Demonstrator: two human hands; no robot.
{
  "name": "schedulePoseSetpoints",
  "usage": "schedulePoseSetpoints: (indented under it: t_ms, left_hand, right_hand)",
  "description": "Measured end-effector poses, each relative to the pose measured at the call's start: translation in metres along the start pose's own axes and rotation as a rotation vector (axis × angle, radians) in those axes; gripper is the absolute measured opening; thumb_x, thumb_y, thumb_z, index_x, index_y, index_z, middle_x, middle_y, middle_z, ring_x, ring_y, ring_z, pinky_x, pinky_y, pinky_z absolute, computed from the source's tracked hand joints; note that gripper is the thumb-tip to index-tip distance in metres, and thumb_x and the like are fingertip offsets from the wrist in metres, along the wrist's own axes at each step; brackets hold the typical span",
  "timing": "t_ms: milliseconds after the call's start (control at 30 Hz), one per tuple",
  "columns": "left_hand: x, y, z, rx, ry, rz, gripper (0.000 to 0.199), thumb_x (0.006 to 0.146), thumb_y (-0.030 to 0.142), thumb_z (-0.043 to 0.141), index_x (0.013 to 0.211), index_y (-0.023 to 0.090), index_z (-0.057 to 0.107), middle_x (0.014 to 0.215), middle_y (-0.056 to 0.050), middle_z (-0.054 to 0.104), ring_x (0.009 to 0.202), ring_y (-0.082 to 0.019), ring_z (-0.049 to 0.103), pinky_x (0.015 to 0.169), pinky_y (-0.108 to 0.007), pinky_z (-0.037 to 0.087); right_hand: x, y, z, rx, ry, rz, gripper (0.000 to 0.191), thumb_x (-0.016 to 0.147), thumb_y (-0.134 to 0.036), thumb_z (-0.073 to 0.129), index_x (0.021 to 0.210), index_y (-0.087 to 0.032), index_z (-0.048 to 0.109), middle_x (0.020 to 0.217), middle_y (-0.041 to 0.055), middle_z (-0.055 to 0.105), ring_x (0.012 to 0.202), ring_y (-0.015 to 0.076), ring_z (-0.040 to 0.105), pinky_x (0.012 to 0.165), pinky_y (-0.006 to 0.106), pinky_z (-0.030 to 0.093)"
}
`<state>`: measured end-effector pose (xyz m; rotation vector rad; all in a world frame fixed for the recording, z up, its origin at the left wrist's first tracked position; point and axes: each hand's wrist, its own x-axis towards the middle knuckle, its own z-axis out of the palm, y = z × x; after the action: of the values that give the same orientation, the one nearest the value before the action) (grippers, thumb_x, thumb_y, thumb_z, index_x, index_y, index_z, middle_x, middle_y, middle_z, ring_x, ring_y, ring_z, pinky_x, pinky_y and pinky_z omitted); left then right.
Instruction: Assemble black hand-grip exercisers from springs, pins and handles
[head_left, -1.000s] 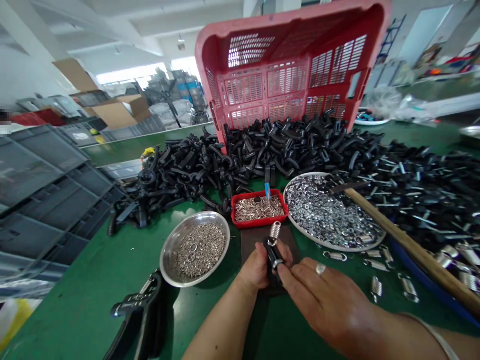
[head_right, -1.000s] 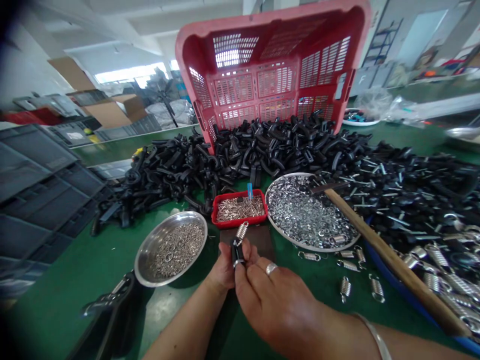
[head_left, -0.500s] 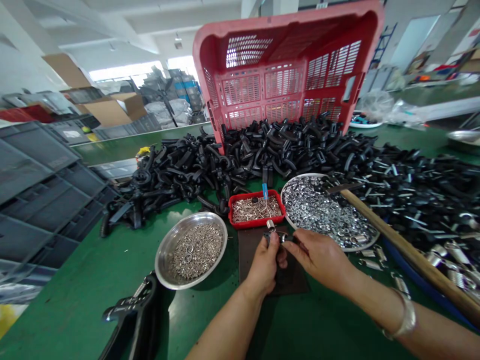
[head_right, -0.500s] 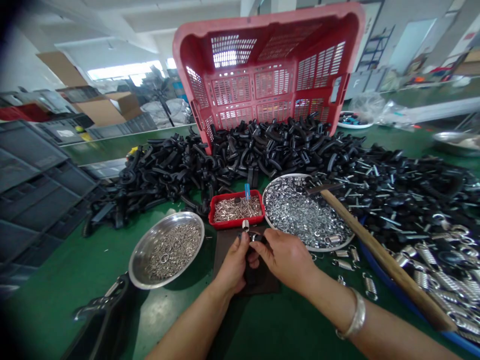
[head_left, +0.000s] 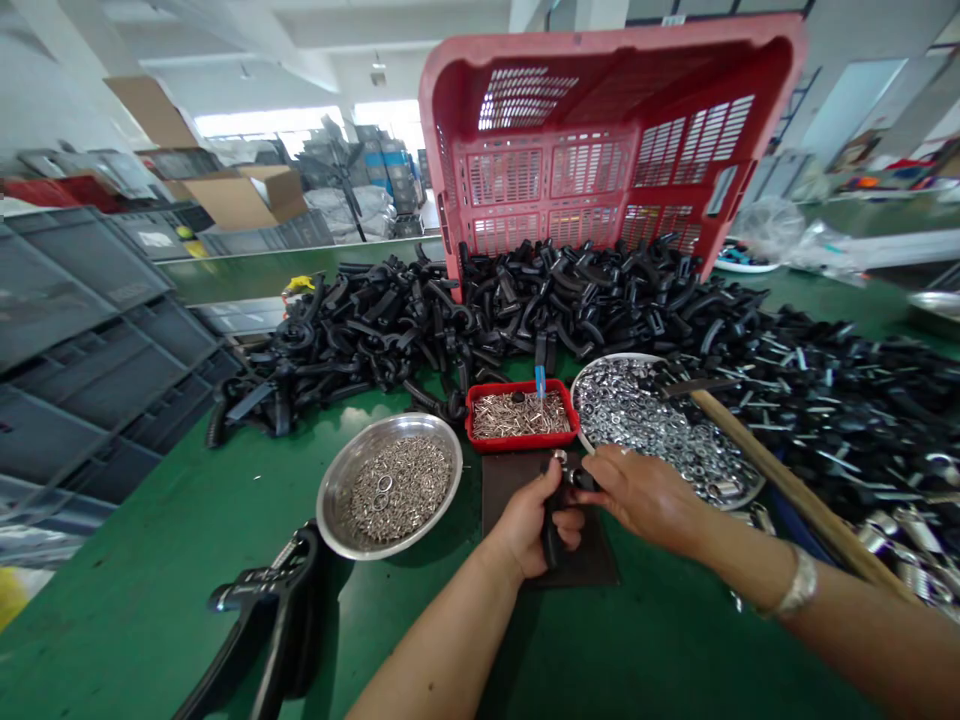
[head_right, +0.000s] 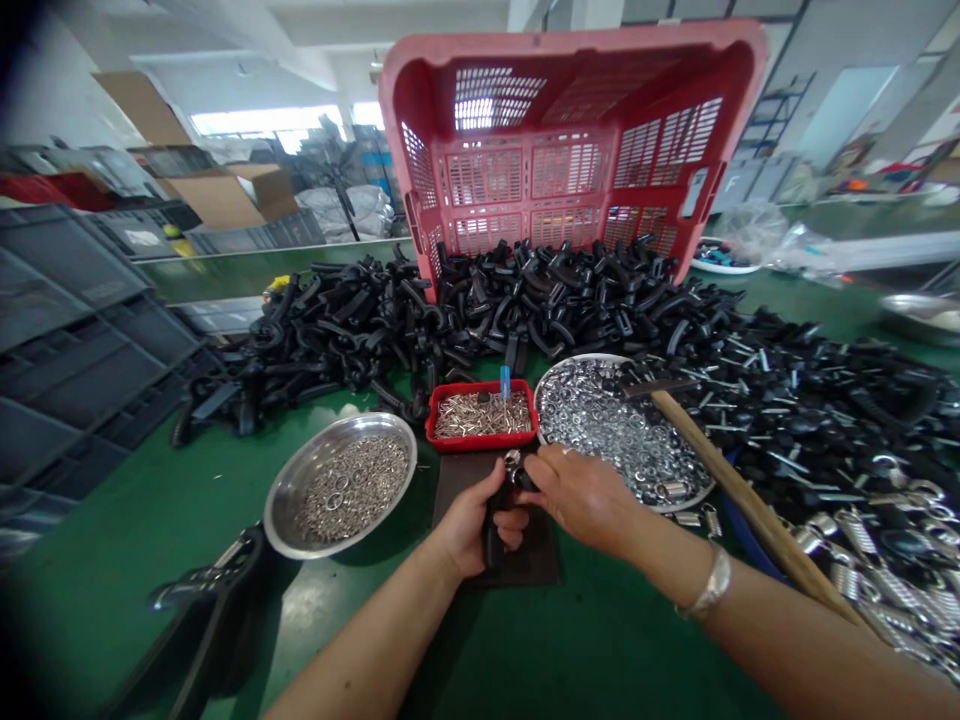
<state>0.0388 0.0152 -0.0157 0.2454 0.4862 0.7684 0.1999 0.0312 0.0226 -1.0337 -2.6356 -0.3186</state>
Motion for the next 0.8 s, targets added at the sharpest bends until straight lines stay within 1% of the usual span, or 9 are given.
schedulePoseSetpoints:
  t_ms: [100,200,300,367,500,633,667,733,800]
  left_hand:
    - [0.000,0.004,-0.004,-0.080,-0.103,-0.147,0.049,0.081,0.052,0.045,0.074,0.005,0.054,0.053,0.006,0.033,0.038,0.001,0.024,0.037,-0.010,0.021]
    - [0.002,0.002,-0.003,-0.068,-0.088,-0.097,0.050,0.082,0.053,0.041,0.072,0.005,0.053,0.049,0.006,0.030,0.038,0.000,0.022,0.036,-0.011,0.020]
    - [0.004,-0.006,0.001,0.030,0.000,0.144,0.038,0.078,0.050,0.051,0.075,0.012,0.048,0.054,0.005,0.039,0.039,-0.001,0.027,0.037,-0.013,0.022]
    - [0.006,-0.012,0.001,0.143,0.059,0.345,0.035,0.075,0.050,0.055,0.077,0.017,0.045,0.057,0.005,0.042,0.042,-0.003,0.032,0.040,-0.015,0.026]
    - [0.008,-0.017,-0.003,0.523,0.139,0.587,0.038,0.076,0.053,0.051,0.088,0.017,0.049,0.055,0.006,0.044,0.048,-0.006,0.039,0.050,-0.019,0.033]
    - [0.005,-0.015,-0.003,0.817,0.109,0.803,0.035,0.079,0.043,0.053,0.102,0.017,0.054,0.084,-0.002,0.059,0.077,-0.012,0.053,0.074,-0.024,0.040]
    - [0.005,-0.015,-0.002,0.847,0.101,0.844,0.033,0.079,0.040,0.054,0.102,0.018,0.055,0.093,-0.004,0.060,0.086,-0.014,0.053,0.080,-0.026,0.038]
    - [0.004,-0.014,0.000,0.847,0.120,0.877,0.030,0.079,0.038,0.055,0.101,0.018,0.056,0.098,-0.005,0.059,0.092,-0.016,0.053,0.083,-0.027,0.038]
    - [0.005,-0.014,0.001,0.771,0.166,0.811,0.032,0.077,0.041,0.056,0.099,0.017,0.056,0.084,-0.003,0.059,0.076,-0.013,0.053,0.071,-0.024,0.040]
  right_hand:
    - [0.001,0.010,-0.004,-0.050,-0.028,-0.114,0.021,0.087,-0.027,0.040,0.100,-0.016,0.053,0.083,0.0083,0.061,0.076,0.0177,0.056,0.059,0.025,0.040]
    - [0.003,0.010,-0.006,-0.064,-0.071,-0.109,0.019,0.086,-0.028,0.042,0.095,-0.016,0.054,0.079,0.0076,0.061,0.074,0.0180,0.056,0.056,0.025,0.038]
    - [0.004,0.000,-0.005,-0.014,-0.087,0.064,0.025,0.087,-0.036,0.040,0.084,-0.015,0.054,0.072,0.0076,0.060,0.067,0.0188,0.056,0.054,0.027,0.037]
    - [0.005,-0.008,-0.005,0.119,-0.113,0.227,0.031,0.088,-0.039,0.034,0.079,-0.016,0.052,0.067,0.0063,0.059,0.062,0.0177,0.056,0.054,0.027,0.036]
    - [0.009,-0.017,-0.011,0.642,-0.205,0.451,0.043,0.090,-0.044,0.022,0.075,-0.018,0.052,0.061,0.0017,0.053,0.056,0.0133,0.051,0.054,0.026,0.036]
    - [0.011,-0.016,-0.012,1.137,-0.399,0.760,0.060,0.086,-0.058,0.011,0.090,-0.018,0.055,0.049,-0.0051,0.037,0.039,0.0098,0.033,0.039,0.022,0.025]
    - [0.011,-0.016,-0.011,1.153,-0.410,0.801,0.063,0.084,-0.060,0.010,0.092,-0.018,0.056,0.047,-0.0054,0.034,0.038,0.0102,0.032,0.038,0.022,0.024]
    - [0.012,-0.017,-0.009,1.027,-0.344,0.742,0.063,0.084,-0.060,0.011,0.089,-0.019,0.059,0.050,-0.0020,0.041,0.046,0.0131,0.042,0.045,0.025,0.033]
    - [0.015,-0.018,-0.007,0.803,-0.235,0.618,0.061,0.085,-0.058,0.013,0.082,-0.019,0.059,0.061,0.0036,0.052,0.064,0.0174,0.052,0.060,0.030,0.040]
